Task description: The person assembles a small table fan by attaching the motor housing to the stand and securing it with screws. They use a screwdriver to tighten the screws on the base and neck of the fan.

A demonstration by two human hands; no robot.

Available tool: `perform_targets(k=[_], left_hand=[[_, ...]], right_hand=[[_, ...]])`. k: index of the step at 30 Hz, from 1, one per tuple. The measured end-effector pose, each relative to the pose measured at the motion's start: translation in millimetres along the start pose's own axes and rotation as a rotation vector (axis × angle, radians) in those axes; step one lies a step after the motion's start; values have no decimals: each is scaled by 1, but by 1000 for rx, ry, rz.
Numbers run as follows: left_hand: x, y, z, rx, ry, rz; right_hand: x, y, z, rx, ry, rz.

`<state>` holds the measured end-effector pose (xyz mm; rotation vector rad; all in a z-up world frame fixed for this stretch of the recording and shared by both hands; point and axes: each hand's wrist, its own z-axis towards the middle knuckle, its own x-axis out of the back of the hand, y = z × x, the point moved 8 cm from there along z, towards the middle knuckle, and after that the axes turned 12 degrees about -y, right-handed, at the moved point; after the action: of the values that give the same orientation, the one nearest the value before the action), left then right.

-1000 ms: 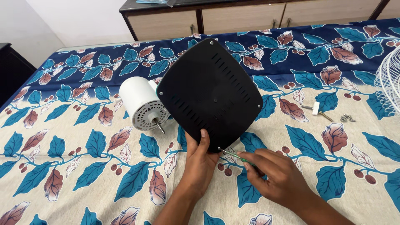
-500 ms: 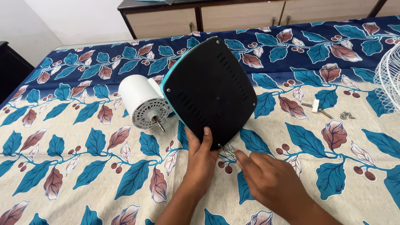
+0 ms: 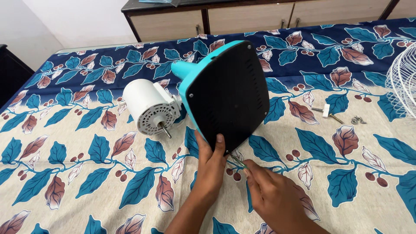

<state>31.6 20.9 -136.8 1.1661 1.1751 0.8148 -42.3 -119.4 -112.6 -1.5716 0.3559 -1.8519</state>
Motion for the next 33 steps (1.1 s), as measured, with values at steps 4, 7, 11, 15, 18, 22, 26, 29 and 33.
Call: perform_targets(k=[4,7,11,15,18,22,26,29,33], left_hand=[[-2,2,0,35,17,-24],[-4,6,-2,40,-7,31],[-3,9,-2,26,2,-13],[-2,14,-1,-60,18,-127],[4,16,-1,-100,77,-156],[7,22,-2,-137,110,-155],[10,20,-3,-35,172,-95],[9,21,-3,-3,189,-60],[9,20,-1,16,190,-41]], right_hand=[[6,-5,2,-26,35,105],[-1,8,3,-249,-70,231],[-3,7,5,-264,-81,314],[2,17,13,-200,-59,432],[16,44,22,-248,-97,356],[73,67,26,-99,246,279],[82,80,30,-95,310,384],[78,75,31,-75,273,386],[75,73,34,-93,236,298]])
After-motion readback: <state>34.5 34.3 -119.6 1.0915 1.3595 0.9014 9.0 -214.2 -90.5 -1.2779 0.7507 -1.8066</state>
